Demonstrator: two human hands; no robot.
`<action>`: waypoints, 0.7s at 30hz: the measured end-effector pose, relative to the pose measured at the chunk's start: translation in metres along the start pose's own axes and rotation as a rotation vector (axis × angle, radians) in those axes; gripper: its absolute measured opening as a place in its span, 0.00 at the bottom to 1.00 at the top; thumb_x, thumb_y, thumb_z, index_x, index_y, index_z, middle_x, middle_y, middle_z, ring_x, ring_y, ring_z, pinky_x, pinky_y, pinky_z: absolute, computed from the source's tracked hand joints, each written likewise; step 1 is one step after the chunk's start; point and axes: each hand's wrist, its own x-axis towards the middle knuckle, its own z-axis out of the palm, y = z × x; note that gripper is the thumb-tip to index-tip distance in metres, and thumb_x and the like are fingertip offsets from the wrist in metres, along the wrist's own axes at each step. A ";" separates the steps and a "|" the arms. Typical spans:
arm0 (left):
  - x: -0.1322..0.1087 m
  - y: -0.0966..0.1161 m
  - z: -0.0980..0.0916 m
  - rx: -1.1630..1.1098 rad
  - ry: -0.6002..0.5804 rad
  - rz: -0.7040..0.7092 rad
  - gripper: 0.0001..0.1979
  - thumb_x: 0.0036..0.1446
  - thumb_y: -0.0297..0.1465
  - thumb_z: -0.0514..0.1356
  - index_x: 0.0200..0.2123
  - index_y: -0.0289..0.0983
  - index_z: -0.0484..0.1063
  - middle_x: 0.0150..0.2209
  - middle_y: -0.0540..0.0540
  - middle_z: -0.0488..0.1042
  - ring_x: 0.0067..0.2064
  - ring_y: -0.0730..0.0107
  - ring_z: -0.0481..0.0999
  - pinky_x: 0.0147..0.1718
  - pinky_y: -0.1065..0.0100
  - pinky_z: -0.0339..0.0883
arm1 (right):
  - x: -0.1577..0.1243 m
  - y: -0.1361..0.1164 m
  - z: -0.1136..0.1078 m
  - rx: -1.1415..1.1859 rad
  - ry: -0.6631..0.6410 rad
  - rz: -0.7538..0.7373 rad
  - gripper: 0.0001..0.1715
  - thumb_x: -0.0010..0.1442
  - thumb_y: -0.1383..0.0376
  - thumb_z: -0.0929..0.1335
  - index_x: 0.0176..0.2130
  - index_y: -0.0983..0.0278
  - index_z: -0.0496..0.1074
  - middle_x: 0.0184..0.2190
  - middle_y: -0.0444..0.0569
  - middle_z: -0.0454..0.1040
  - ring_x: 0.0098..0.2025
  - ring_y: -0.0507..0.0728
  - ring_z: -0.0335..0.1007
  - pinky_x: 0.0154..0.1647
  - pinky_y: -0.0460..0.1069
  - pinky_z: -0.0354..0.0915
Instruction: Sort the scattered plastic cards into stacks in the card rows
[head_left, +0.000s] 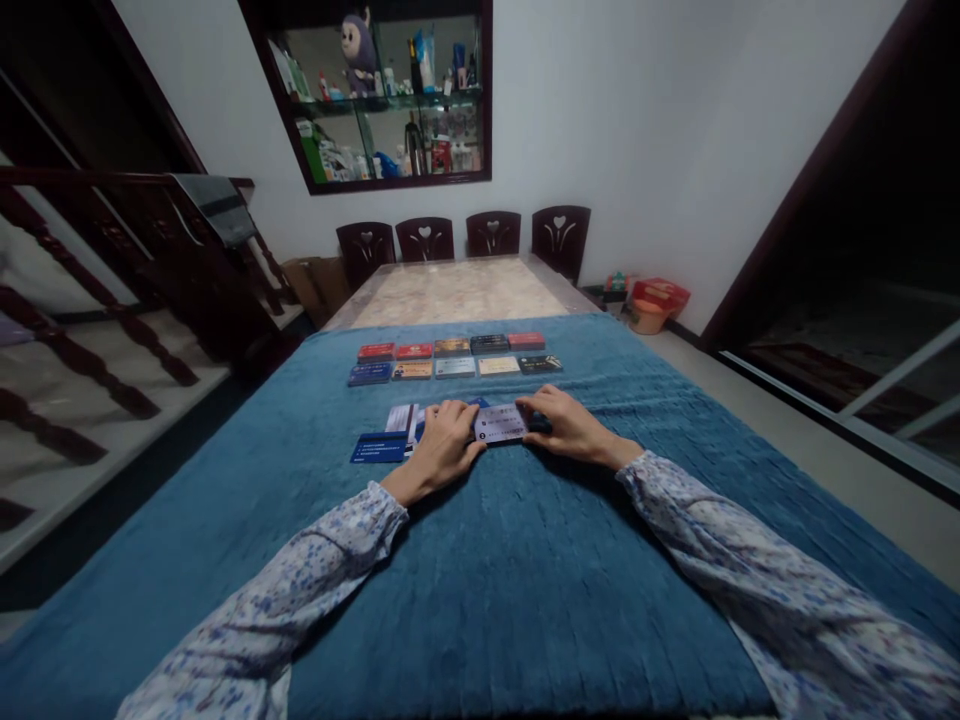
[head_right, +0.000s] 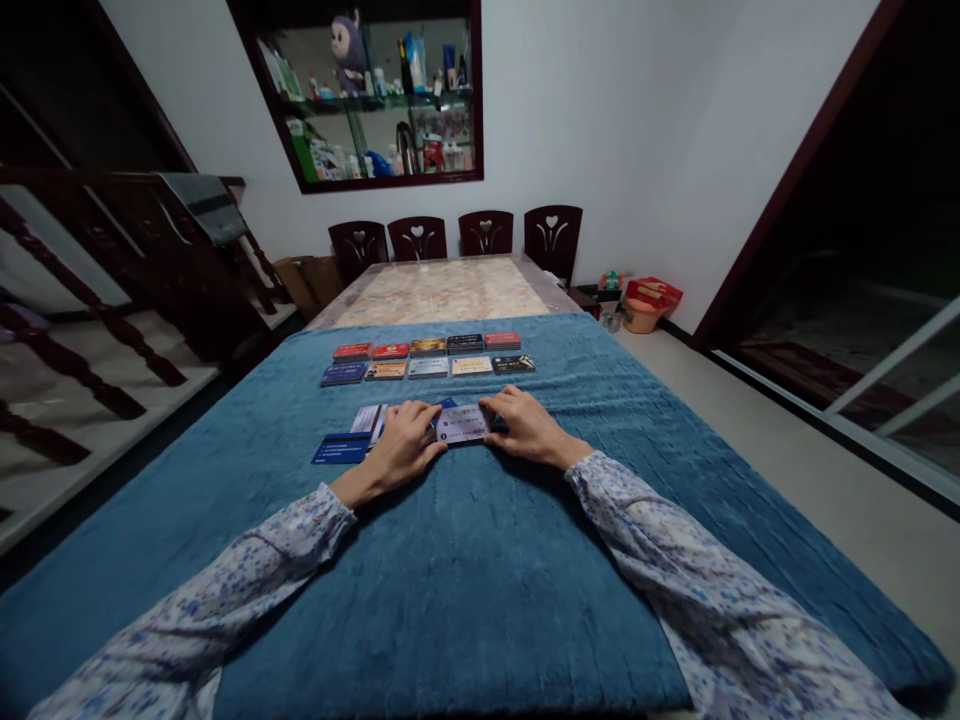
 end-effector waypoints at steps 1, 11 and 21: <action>0.001 -0.001 -0.001 0.006 -0.008 -0.008 0.24 0.59 0.31 0.65 0.58 0.35 0.68 0.52 0.35 0.73 0.54 0.48 0.71 0.51 0.49 0.63 | 0.002 -0.001 0.000 -0.009 -0.005 -0.001 0.29 0.56 0.66 0.76 0.57 0.63 0.73 0.42 0.56 0.79 0.45 0.63 0.70 0.47 0.60 0.70; 0.005 -0.022 -0.009 0.007 -0.016 -0.013 0.22 0.59 0.34 0.65 0.56 0.38 0.70 0.51 0.37 0.73 0.52 0.49 0.71 0.50 0.51 0.64 | 0.028 -0.003 0.004 -0.131 -0.069 -0.009 0.24 0.56 0.64 0.76 0.52 0.63 0.74 0.40 0.56 0.77 0.45 0.64 0.67 0.44 0.57 0.66; 0.023 -0.055 -0.020 0.087 -0.028 -0.026 0.20 0.56 0.32 0.66 0.53 0.38 0.72 0.51 0.36 0.73 0.55 0.46 0.70 0.51 0.48 0.63 | 0.067 -0.001 0.006 -0.315 -0.137 -0.007 0.23 0.57 0.59 0.76 0.50 0.62 0.75 0.44 0.57 0.77 0.48 0.65 0.66 0.45 0.57 0.66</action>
